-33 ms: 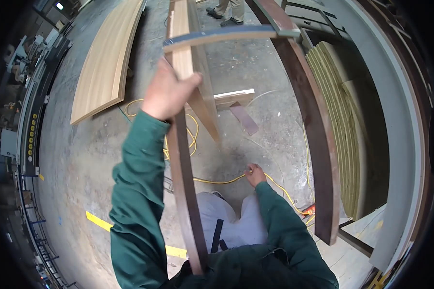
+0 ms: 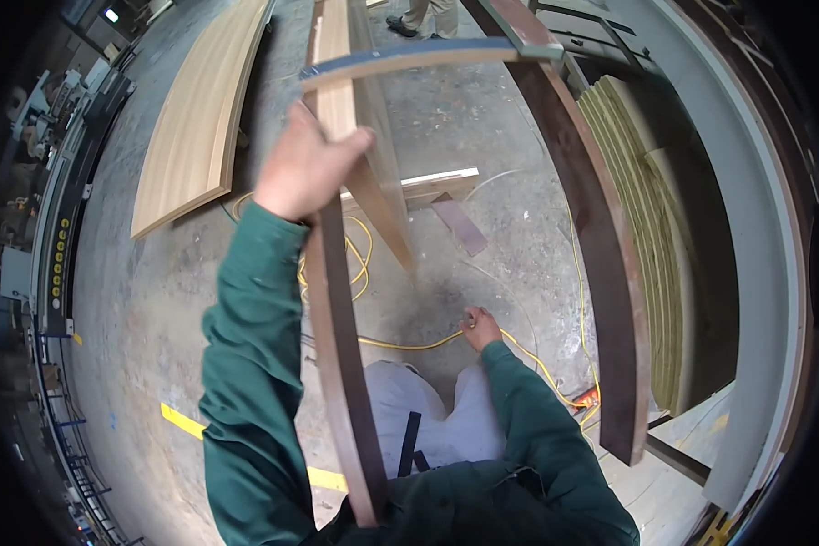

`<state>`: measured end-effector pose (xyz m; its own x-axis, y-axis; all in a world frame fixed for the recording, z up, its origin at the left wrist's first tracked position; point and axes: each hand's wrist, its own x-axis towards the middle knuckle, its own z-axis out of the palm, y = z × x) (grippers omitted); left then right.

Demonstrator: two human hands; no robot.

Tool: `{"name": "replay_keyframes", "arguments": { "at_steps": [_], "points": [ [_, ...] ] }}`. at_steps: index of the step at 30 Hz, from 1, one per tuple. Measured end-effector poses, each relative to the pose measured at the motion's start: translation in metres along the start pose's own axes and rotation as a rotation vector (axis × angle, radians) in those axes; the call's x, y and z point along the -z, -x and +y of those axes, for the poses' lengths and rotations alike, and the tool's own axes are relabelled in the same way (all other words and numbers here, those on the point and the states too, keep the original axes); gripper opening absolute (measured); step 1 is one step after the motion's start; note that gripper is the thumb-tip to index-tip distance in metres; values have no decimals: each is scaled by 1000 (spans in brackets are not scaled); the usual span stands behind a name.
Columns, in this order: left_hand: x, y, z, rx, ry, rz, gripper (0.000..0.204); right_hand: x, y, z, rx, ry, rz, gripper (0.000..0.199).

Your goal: Assembling wooden furniture components using clamps and a hand router in an industrial workshop.

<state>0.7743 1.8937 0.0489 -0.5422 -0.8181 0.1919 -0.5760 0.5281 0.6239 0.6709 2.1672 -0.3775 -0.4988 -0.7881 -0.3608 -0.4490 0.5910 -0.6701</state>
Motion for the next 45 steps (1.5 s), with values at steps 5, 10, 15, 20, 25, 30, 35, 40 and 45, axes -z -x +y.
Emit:
{"name": "replay_keyframes", "arguments": {
  "at_steps": [5, 10, 15, 20, 25, 30, 35, 40, 45],
  "points": [
    [4, -13, -16, -30, -233, -10, 84, -30, -78, 40, 101, 87, 68, 42],
    [7, -12, -3, -30, -109, -225, 43, -36, -165, 63, 80, 251, 97, 46],
    [20, -7, 4, -440, -218, -227, 51, -63, -234, 94, 18, 299, -4, 48],
    [6, 12, 17, -36, -107, -161, 49, -85, -243, 92, 16, 160, 26, 55],
    [7, 0, 4, -154, -210, -96, 50, -79, -265, 101, -138, 192, 138, 59],
    [5, 1, 13, -42, -149, -117, 49, -76, -296, 123, -146, 255, 179, 59],
    [4, 6, 18, 73, -70, -139, 48, -89, -299, 120, -109, 394, 158, 56],
    [-3, 6, 30, 163, 56, -216, 48, -93, -311, 159, -213, 521, 139, 62],
    [4, 23, 49, 103, -493, -106, 50, -92, -240, 172, -265, 549, 202, 74]
  ]
}}
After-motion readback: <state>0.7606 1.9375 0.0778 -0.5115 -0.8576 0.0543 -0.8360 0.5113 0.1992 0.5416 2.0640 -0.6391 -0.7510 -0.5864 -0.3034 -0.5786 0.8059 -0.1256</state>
